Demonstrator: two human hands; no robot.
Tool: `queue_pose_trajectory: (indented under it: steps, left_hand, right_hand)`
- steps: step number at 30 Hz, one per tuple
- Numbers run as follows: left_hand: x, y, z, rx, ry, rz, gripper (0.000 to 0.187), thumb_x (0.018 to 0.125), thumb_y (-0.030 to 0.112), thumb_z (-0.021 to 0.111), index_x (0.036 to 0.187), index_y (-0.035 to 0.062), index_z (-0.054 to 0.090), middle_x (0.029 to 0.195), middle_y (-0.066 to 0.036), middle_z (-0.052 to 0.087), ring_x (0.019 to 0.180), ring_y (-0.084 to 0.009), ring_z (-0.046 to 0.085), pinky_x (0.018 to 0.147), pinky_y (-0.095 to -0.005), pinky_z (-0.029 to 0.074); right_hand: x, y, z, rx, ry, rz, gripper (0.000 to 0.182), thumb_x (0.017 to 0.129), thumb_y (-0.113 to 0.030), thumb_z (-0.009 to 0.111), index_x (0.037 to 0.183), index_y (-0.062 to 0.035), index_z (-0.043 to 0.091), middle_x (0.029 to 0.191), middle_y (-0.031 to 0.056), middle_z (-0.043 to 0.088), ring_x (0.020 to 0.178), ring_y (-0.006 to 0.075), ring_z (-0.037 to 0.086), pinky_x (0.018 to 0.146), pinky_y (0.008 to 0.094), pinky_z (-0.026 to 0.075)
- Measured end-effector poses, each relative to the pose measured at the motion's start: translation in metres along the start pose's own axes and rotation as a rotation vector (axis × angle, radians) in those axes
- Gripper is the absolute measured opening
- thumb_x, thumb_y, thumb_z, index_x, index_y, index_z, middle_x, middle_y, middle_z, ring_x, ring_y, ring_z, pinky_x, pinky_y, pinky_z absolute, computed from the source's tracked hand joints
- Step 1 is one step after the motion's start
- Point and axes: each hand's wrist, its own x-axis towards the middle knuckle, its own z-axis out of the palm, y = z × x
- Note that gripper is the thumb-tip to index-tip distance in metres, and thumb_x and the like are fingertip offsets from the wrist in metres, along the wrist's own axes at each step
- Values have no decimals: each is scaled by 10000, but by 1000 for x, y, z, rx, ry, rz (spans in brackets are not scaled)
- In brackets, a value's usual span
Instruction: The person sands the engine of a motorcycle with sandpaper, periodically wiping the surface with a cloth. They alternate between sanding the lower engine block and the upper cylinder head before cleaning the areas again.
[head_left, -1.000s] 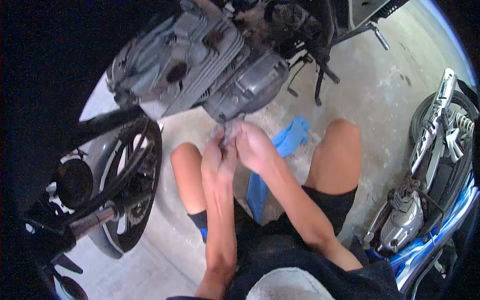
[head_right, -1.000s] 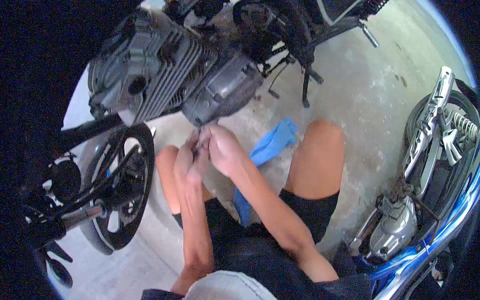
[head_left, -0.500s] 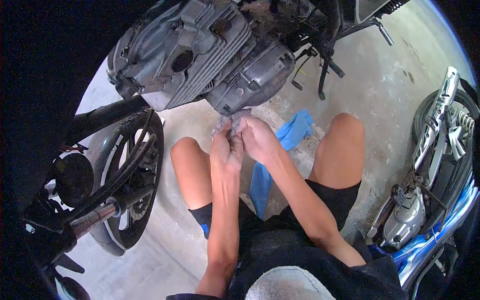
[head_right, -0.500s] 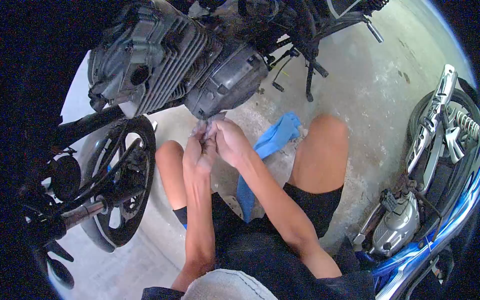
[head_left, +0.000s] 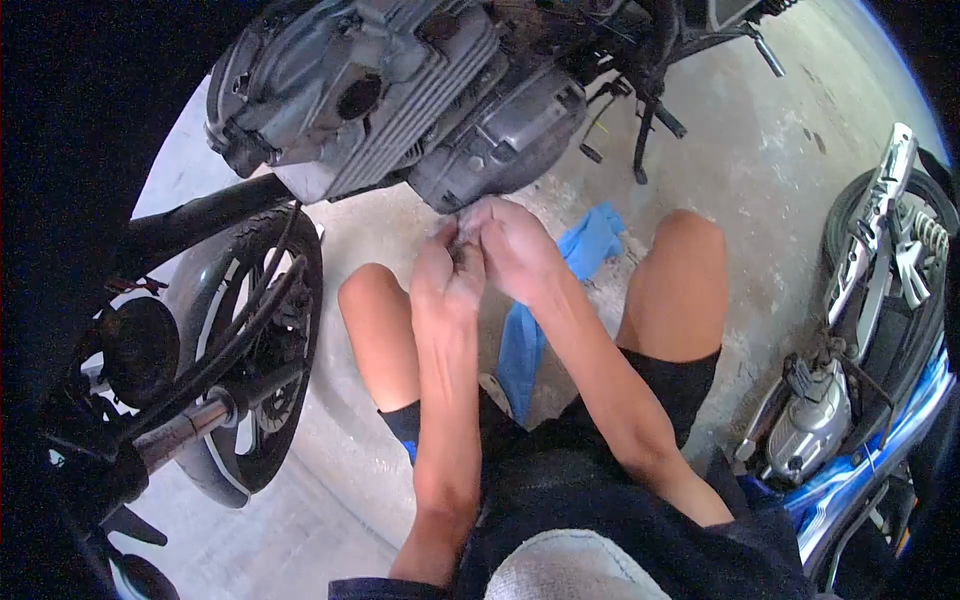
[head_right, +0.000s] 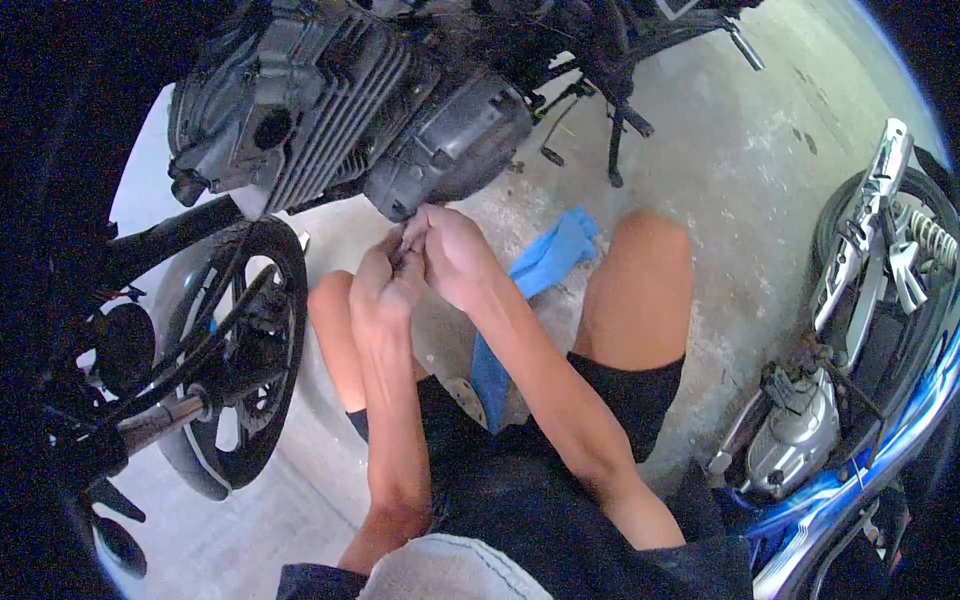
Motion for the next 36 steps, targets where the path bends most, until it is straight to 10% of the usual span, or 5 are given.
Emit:
queue_pose_trajectory:
  steps: [10, 13, 16, 27, 36]
  left_hand:
    - [11, -6, 5, -1207, -57, -163, 186, 960, -16, 354, 1036, -112, 495, 985, -170, 558, 928, -250, 607, 893, -294, 531]
    - [1, -17, -4, 197, 11, 568, 173, 949, -40, 356, 1030, -125, 483, 984, -188, 553, 916, -267, 607, 875, -314, 545]
    - [-3, 23, 4, -1328, 119, -348, 166, 937, -52, 355, 1023, -135, 471, 1003, -223, 554, 911, -300, 612, 839, -332, 563]
    - [27, -40, -6, -133, -129, 376, 175, 948, -45, 338, 1046, -140, 447, 995, -203, 539, 913, -286, 604, 849, -354, 555]
    - [8, 14, 3, -1334, -2, -284, 172, 960, -35, 328, 1037, -132, 447, 977, -186, 529, 891, -256, 595, 853, -311, 551]
  right_hand:
    - [-4, -17, 17, 120, -44, 68, 181, 822, -131, 479, 706, -16, 558, 732, 114, 571, 675, 194, 520, 657, 312, 441]
    - [-1, -14, 13, 111, -3, 135, 169, 817, -108, 476, 692, -19, 547, 725, 110, 564, 679, 188, 516, 662, 318, 443]
    - [-4, -13, 17, 112, -33, 125, 169, 818, -105, 471, 688, -23, 542, 719, 103, 561, 676, 188, 515, 659, 325, 447]
    - [-2, -11, 23, 135, 20, 134, 180, 824, -97, 467, 672, -35, 539, 668, 74, 514, 636, 181, 503, 623, 321, 444]
    - [-5, -20, 33, 64, 79, 76, 193, 831, -105, 452, 679, -31, 545, 688, 86, 541, 649, 185, 529, 627, 321, 455]
